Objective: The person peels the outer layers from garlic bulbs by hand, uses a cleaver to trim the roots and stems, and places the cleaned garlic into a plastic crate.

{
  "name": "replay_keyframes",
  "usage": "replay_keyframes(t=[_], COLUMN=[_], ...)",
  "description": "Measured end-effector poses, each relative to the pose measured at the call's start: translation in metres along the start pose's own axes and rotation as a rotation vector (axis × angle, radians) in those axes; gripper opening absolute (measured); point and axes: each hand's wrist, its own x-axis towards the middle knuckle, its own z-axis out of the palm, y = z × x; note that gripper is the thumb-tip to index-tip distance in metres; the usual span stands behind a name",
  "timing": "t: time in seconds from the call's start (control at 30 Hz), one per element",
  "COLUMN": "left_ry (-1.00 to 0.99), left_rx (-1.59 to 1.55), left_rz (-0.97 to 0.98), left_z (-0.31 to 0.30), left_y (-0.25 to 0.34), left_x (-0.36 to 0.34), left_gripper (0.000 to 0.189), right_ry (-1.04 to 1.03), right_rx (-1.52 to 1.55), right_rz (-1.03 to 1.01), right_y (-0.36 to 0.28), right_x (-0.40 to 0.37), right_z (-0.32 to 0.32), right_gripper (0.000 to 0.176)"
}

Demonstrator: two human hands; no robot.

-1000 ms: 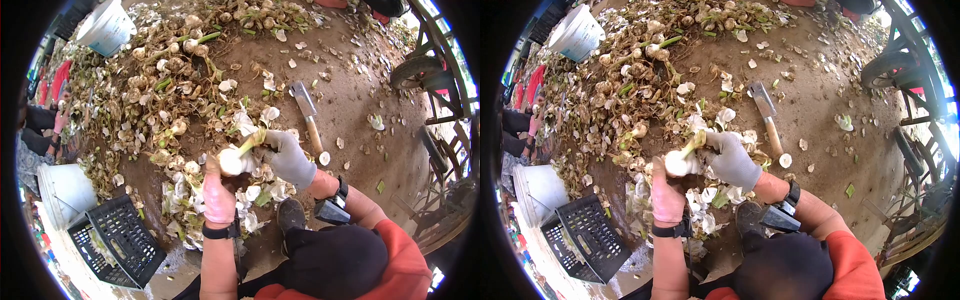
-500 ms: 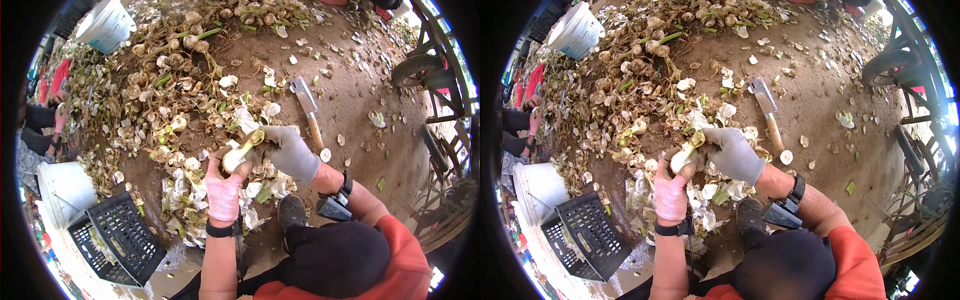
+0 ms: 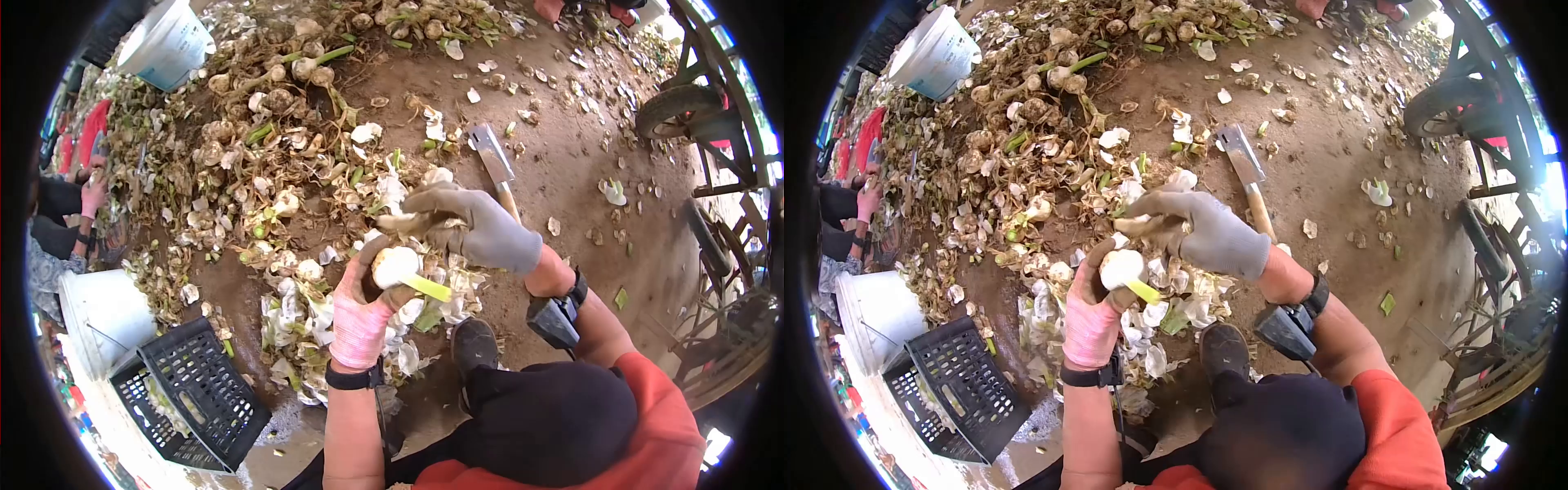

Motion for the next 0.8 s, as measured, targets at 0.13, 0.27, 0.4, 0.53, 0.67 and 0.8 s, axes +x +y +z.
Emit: replay_keyframes(t=[0.13,0.27,0.4,0.53,0.67,0.8], left_ry=[0.003,0.003,0.007,0.007,0.0,-0.03], left_rx=[0.093,0.033,-0.052,-0.187,-0.2,-0.135], left_rz=[0.042,-0.032,-0.064,-0.129,-0.235,-0.21], left_z=[-0.002,-0.005,-0.005,-0.007,-0.008,-0.015], left_y=[0.0,-0.002,-0.006,-0.004,0.003,-0.011], left_x=[0.002,-0.001,-0.004,-0.003,-0.007,-0.003], left_gripper=[0.073,0.074,0.073,0.065,0.058,0.067], right_ry=[-0.122,-0.112,-0.046,-0.047,-0.052,-0.079], right_rx=[-0.127,-0.236,-0.469,-0.493,-0.485,-0.527], right_rz=[-0.112,-0.062,-0.121,-0.063,0.033,0.099], right_y=[-0.005,-0.007,-0.018,-0.014,0.006,0.028], right_x=[0.002,-0.003,-0.007,-0.006,-0.003,0.0], right_z=[0.005,0.011,0.021,0.028,0.031,0.036], right_gripper=[0.027,0.021,0.011,0.009,0.01,0.009])
